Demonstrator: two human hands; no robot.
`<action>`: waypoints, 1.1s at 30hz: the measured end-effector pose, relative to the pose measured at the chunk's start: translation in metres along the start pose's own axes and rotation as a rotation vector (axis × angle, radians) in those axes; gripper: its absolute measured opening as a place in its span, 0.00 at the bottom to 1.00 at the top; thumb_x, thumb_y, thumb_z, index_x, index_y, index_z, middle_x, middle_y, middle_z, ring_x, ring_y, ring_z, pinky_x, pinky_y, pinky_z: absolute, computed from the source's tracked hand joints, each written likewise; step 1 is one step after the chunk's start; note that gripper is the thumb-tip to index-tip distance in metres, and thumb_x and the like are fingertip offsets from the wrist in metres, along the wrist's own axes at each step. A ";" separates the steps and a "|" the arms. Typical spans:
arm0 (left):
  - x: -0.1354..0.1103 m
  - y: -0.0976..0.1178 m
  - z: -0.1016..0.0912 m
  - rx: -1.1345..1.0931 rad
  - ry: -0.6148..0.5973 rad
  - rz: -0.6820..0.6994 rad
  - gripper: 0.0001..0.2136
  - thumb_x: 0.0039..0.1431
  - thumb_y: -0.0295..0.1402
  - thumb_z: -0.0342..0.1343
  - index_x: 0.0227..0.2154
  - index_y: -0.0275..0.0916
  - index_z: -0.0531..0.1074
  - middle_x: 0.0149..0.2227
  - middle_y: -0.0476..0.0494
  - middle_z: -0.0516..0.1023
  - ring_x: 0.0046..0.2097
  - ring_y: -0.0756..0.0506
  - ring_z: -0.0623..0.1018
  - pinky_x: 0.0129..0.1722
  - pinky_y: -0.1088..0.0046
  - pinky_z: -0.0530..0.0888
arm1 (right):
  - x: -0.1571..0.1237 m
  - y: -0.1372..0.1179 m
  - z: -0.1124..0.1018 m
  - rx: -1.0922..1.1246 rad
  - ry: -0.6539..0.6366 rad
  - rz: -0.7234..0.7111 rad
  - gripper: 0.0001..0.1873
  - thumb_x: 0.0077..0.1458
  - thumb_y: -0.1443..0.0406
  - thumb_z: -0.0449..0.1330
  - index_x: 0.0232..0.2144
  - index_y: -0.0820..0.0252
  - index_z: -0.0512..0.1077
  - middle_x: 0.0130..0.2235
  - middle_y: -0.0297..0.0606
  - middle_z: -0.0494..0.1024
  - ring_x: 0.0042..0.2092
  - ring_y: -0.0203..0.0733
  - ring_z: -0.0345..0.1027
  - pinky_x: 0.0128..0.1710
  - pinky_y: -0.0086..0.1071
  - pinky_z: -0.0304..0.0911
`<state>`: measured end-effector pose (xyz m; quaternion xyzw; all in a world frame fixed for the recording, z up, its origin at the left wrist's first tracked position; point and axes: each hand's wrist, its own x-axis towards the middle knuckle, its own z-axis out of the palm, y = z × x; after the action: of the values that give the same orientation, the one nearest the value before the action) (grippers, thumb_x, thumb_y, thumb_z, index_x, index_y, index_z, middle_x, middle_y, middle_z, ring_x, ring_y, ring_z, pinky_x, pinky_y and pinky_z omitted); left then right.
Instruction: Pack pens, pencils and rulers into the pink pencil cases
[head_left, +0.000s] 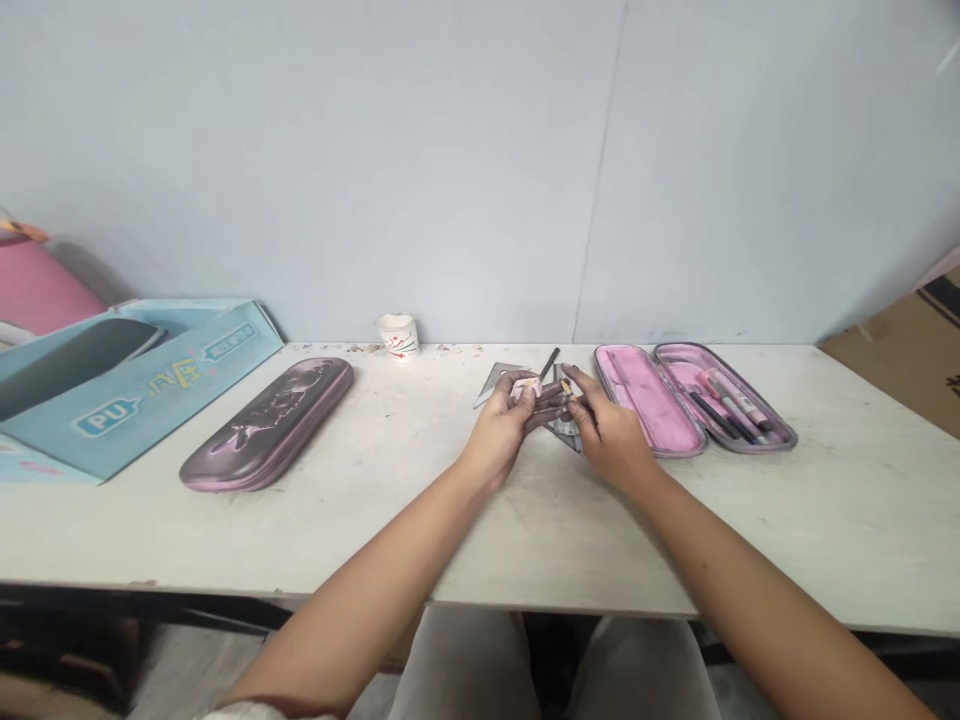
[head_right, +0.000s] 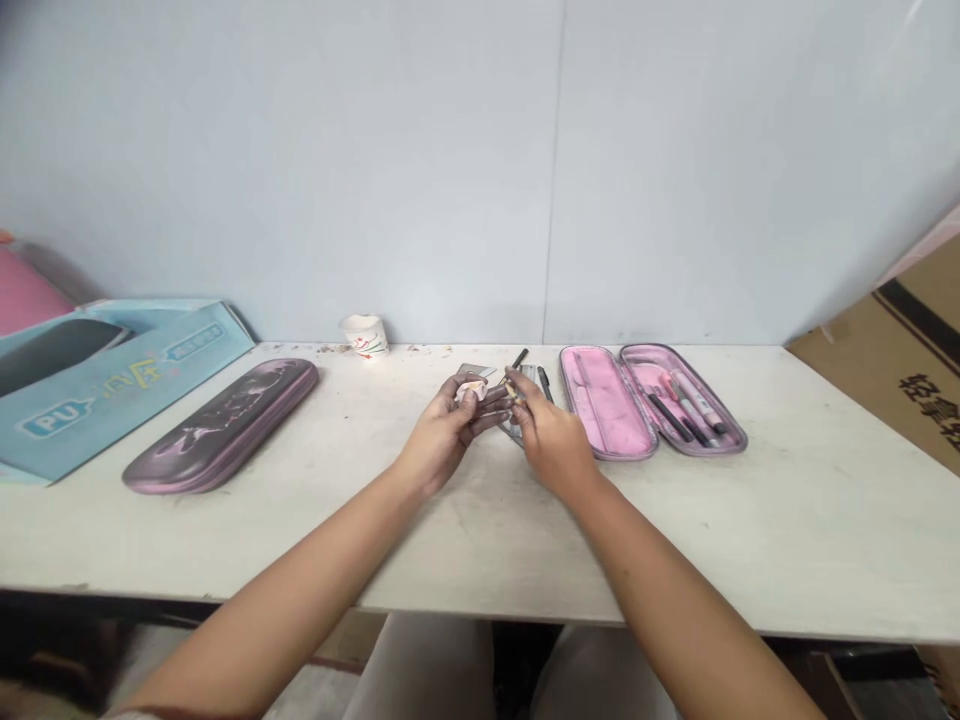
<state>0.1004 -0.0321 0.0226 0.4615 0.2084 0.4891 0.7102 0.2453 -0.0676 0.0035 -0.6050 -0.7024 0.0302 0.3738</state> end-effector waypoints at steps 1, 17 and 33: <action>-0.002 0.000 0.003 -0.009 0.001 0.005 0.12 0.53 0.34 0.56 0.38 0.38 0.62 0.38 0.43 0.76 0.43 0.45 0.76 0.50 0.59 0.68 | 0.000 0.000 -0.002 0.013 0.015 0.008 0.25 0.60 0.62 0.43 0.60 0.52 0.51 0.44 0.35 0.76 0.37 0.41 0.72 0.35 0.32 0.64; 0.006 0.006 0.061 0.092 0.010 0.060 0.08 0.56 0.33 0.54 0.36 0.38 0.62 0.38 0.42 0.77 0.43 0.46 0.77 0.47 0.63 0.70 | 0.003 0.023 -0.035 0.084 0.222 -0.006 0.22 0.59 0.61 0.44 0.55 0.57 0.59 0.41 0.40 0.77 0.39 0.43 0.70 0.37 0.33 0.62; 0.036 -0.082 0.141 0.300 -0.253 -0.267 0.11 0.55 0.37 0.53 0.37 0.40 0.59 0.30 0.45 0.78 0.32 0.49 0.78 0.40 0.66 0.72 | -0.027 0.142 -0.101 -0.555 0.205 0.530 0.18 0.56 0.60 0.47 0.39 0.66 0.71 0.41 0.53 0.72 0.47 0.55 0.58 0.42 0.43 0.53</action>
<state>0.2630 -0.0716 0.0267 0.5877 0.2471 0.2926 0.7127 0.4189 -0.0951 -0.0071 -0.8431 -0.4625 -0.1260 0.2436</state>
